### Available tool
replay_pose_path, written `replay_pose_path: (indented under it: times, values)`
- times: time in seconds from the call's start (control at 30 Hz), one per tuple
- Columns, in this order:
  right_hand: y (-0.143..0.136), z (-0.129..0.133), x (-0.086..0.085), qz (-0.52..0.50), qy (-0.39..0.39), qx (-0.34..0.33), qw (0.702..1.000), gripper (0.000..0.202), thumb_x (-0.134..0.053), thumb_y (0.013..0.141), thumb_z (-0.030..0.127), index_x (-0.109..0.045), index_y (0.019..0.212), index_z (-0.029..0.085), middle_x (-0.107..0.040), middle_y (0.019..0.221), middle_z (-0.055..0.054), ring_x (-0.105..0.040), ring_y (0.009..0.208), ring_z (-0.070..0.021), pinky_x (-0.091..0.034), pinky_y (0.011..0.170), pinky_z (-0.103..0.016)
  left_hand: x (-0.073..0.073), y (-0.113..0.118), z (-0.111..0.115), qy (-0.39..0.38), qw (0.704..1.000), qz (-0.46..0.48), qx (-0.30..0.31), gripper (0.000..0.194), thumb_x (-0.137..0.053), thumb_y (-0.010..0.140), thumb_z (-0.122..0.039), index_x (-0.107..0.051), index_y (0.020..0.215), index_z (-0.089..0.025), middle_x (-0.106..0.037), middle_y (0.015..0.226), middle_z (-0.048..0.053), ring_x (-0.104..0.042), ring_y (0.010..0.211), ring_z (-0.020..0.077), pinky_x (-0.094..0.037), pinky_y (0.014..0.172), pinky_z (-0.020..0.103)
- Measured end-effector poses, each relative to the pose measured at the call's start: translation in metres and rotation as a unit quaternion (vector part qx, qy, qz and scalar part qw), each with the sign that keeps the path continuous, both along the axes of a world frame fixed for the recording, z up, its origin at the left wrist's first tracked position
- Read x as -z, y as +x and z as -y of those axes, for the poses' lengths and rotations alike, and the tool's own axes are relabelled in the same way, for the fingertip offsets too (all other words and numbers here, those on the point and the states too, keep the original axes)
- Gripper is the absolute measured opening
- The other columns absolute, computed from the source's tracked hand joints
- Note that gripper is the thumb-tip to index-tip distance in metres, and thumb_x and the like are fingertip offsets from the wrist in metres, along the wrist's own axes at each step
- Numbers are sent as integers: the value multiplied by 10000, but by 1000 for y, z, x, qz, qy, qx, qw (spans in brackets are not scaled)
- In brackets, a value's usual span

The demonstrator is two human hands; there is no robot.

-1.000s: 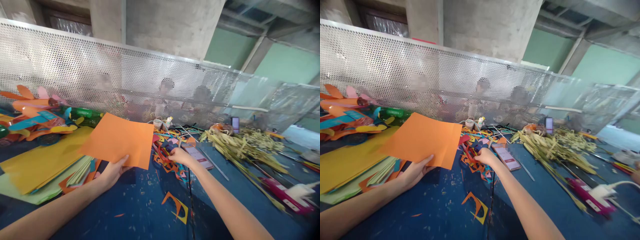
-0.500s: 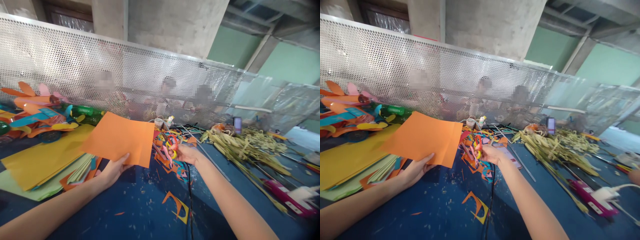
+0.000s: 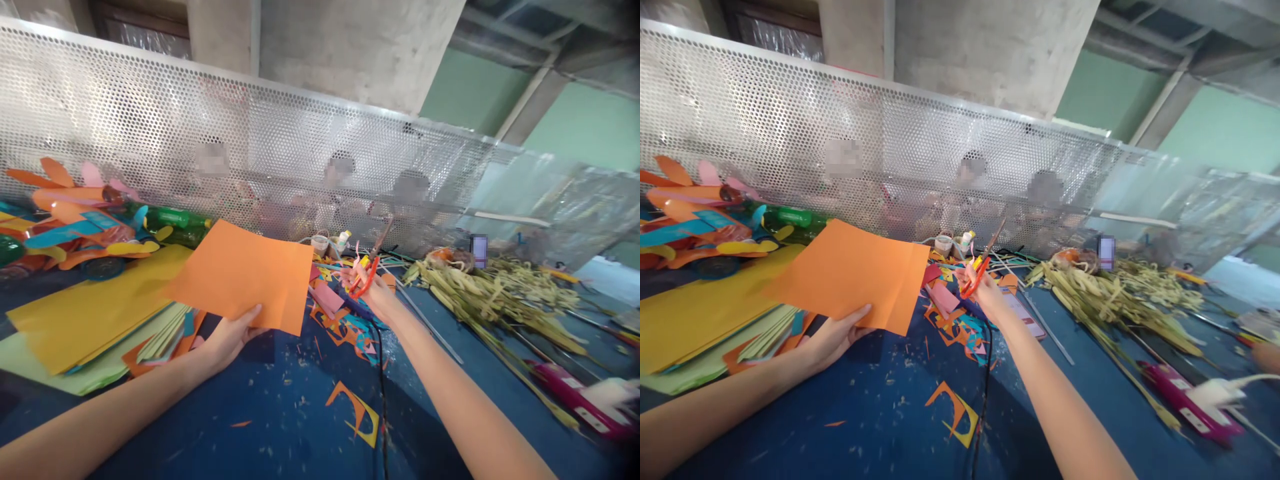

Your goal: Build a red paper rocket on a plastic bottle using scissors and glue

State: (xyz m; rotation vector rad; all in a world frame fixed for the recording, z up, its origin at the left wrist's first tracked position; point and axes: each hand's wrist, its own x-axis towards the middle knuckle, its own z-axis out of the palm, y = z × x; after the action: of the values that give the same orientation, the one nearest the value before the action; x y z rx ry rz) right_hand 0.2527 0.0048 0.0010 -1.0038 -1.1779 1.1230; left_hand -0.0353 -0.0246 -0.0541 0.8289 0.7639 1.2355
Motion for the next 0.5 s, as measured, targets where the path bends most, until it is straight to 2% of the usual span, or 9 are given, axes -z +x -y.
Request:
replay_pose_path:
  times: [0.1, 0.17, 0.33, 0.5]
  values:
    - [5, 4, -7, 10, 1, -61, 998, 373, -520, 759, 574, -594, 810, 212, -630, 812, -41, -598, 793, -184, -464, 683, -314, -3, 1, 1, -4, 1000, -2, 1, 494, -611, 780, -136, -465, 1239, -247, -518, 1270, 83, -582, 1034, 235, -577, 720, 306]
    - [4, 6, -8, 36, -2, -88, 996, 366, -525, 762, 562, -592, 788, 203, -618, 754, -31, -595, 740, -173, -460, 654, -303, -3, 1, 1, -3, 1000, -4, -1, 498, -608, 780, -127, -461, 1241, -247, -518, 1269, 84, -585, 1027, 235, -578, 715, 311]
    - [-4, 8, 0, 75, -3, -73, 995, 265, -659, 703, 422, -602, 841, 204, -600, 722, -1, -585, 708, -152, -448, 641, -278, -1, 1, 0, -6, 1000, -13, -3, 504, -619, 771, -131, -467, 1237, -245, -524, 1263, 87, -583, 1029, 237, -578, 701, 300]
    - [-3, 5, 3, 113, -14, -43, 993, 264, -655, 704, 421, -598, 838, 201, -578, 662, 12, -561, 631, -135, -432, 608, -265, -6, 2, 3, -13, 1000, -5, 1, 474, -595, 789, -124, -472, 1234, -232, -518, 1270, 93, -600, 1001, 231, -573, 721, 308]
